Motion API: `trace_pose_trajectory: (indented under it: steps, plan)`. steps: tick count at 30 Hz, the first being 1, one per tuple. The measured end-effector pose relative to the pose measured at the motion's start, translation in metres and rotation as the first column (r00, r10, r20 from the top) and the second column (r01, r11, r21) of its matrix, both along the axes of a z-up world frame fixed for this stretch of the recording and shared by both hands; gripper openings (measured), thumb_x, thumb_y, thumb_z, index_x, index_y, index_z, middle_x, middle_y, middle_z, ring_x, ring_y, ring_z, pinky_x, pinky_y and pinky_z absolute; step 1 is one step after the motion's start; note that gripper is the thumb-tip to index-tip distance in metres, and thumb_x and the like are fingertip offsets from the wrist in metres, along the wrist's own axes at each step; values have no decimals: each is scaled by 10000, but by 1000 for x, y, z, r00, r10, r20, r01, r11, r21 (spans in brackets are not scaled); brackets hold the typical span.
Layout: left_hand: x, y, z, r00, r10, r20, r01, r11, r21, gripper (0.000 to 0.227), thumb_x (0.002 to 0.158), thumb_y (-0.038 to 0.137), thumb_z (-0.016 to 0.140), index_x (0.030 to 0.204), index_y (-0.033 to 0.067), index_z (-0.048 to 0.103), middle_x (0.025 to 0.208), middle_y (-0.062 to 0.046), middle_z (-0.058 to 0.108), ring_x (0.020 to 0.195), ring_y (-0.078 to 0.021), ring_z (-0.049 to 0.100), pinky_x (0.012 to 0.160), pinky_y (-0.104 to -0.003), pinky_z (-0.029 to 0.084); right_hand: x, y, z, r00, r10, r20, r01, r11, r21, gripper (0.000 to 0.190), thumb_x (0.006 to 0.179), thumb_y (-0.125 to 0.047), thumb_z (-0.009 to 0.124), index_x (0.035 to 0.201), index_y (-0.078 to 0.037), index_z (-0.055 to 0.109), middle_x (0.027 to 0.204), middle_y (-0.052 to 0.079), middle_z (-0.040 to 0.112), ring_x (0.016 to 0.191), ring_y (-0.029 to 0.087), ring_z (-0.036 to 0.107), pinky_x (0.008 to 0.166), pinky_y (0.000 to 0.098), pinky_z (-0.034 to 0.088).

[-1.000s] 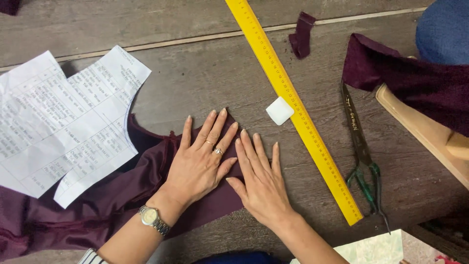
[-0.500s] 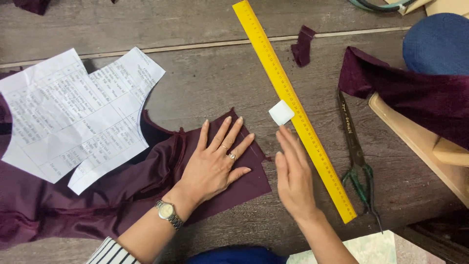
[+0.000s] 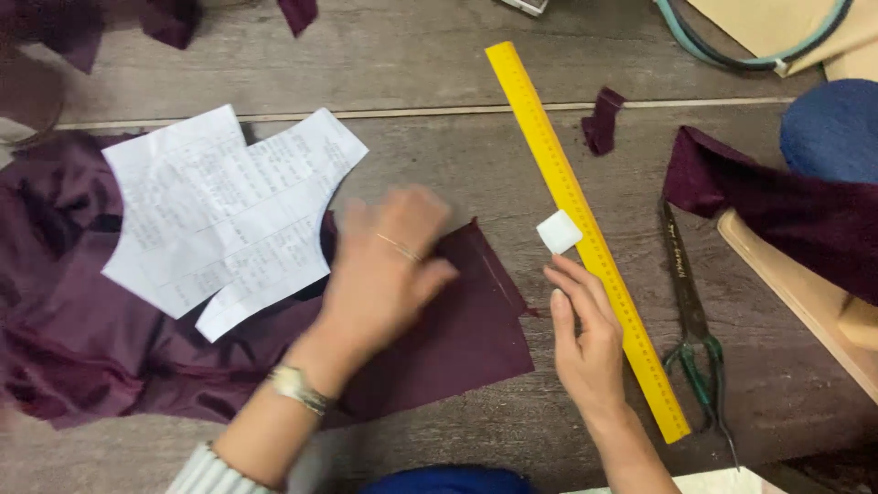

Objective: The person marks a piece of maroon fabric using a white chalk and a yellow ruler, following a paper pattern. They then use green-handled scissors to cut the fabric along the marked lines.

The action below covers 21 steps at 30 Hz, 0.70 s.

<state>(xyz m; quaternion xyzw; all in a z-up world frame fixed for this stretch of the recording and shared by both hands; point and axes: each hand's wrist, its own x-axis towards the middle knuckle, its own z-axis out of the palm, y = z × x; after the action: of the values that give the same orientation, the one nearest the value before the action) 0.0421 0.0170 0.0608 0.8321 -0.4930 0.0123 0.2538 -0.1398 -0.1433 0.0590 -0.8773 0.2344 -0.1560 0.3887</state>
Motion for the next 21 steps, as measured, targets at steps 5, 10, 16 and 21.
trace_pose_trajectory:
  steps: [5, 10, 16, 21]
  plan:
    - [86, 117, -26, 714, 625, 315, -688, 709, 155, 834, 751, 494, 791, 1344, -11, 493, 1226, -211, 558, 1055, -377, 518, 861, -469, 411, 0, -2, 3, 1000, -24, -5, 24, 999, 31, 289, 985, -184, 452, 1118, -31, 657, 1212, 102, 627, 1163, 233, 578, 995, 371, 449]
    - [121, 179, -17, 526, 848, -72, -758, 505, 413, 953, 720, 438, 783, 1452, -44, 408, 1219, -238, 579, 1191, -425, 350, 925, -536, 239, 4, 0, -2, 1000, -30, 10, 29, 996, 85, 239, 976, -135, 480, 1084, -31, 665, 1167, 104, 649, 1129, 228, 599, 989, 358, 458]
    - [120, 198, -14, 689, 662, -294, -670, 737, 89, 234, 869, 151, 825, 1042, 22, 732, 951, -93, 692, 801, -123, 586, 661, -287, 451, 5, 2, 3, 997, -23, 67, 17, 995, 96, 220, 979, -118, 484, 1054, -17, 664, 1126, 115, 658, 1099, 225, 610, 980, 347, 463]
    - [119, 209, 2, 748, 352, -563, -581, 757, -299, 225, 1159, 125, 625, 1183, 180, 408, 1231, -2, 558, 1174, -98, 551, 1064, -232, 416, -5, -4, 1, 992, -73, 99, 61, 991, 117, 211, 982, -93, 482, 1049, 2, 658, 1094, 115, 665, 1063, 218, 618, 951, 325, 491]
